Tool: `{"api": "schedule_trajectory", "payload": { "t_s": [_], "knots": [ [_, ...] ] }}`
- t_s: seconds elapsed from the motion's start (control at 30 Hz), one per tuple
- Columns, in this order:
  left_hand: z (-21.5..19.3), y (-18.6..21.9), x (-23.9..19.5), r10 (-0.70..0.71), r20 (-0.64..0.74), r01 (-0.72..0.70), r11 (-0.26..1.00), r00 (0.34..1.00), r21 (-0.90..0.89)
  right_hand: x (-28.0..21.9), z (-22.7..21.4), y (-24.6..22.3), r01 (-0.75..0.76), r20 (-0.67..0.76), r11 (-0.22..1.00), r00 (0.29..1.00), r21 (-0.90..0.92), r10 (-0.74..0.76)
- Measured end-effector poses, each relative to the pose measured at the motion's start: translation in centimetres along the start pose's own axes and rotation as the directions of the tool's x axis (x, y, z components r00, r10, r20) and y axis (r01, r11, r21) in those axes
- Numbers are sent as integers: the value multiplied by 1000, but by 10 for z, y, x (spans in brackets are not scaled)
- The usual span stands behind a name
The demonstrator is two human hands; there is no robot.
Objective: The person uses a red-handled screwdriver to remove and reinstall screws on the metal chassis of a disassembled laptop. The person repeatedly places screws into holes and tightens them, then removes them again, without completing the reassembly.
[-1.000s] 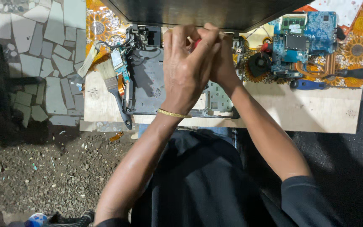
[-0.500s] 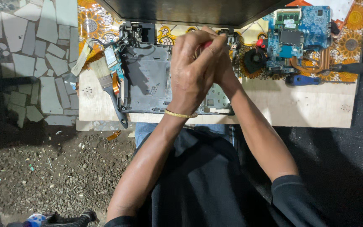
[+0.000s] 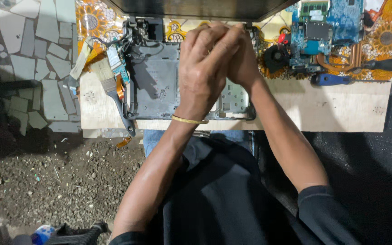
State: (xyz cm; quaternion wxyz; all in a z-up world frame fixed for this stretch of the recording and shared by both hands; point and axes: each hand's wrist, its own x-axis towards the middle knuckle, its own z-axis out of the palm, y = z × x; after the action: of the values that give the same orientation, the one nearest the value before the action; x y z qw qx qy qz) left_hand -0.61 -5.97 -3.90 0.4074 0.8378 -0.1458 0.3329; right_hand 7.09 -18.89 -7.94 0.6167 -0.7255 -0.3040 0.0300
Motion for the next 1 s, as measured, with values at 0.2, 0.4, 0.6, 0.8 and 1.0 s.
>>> {"api": "schedule_trajectory", "payload": {
  "t_s": [0.2,0.4,0.6,0.8,1.0],
  "knots": [
    [-25,-1,-4,-166,39,155,970,985,188,3,-8,-49,-142,86,988,985,-56,146],
    [-19,-3,13,-30,-69,36,995,997,89,26,14,-5,62,-74,955,993,-290,-87],
    [-35,-9,15,-75,84,83,991,994,-102,11,-15,-25,-35,143,997,989,-68,44],
    [-37,4,31,-36,32,35,999,999,21,16,-11,-27,73,58,955,997,-288,-58],
    [-36,2,25,15,42,-15,1000,999,5,8,-1,-21,18,68,970,998,-244,-1]
  ]
}}
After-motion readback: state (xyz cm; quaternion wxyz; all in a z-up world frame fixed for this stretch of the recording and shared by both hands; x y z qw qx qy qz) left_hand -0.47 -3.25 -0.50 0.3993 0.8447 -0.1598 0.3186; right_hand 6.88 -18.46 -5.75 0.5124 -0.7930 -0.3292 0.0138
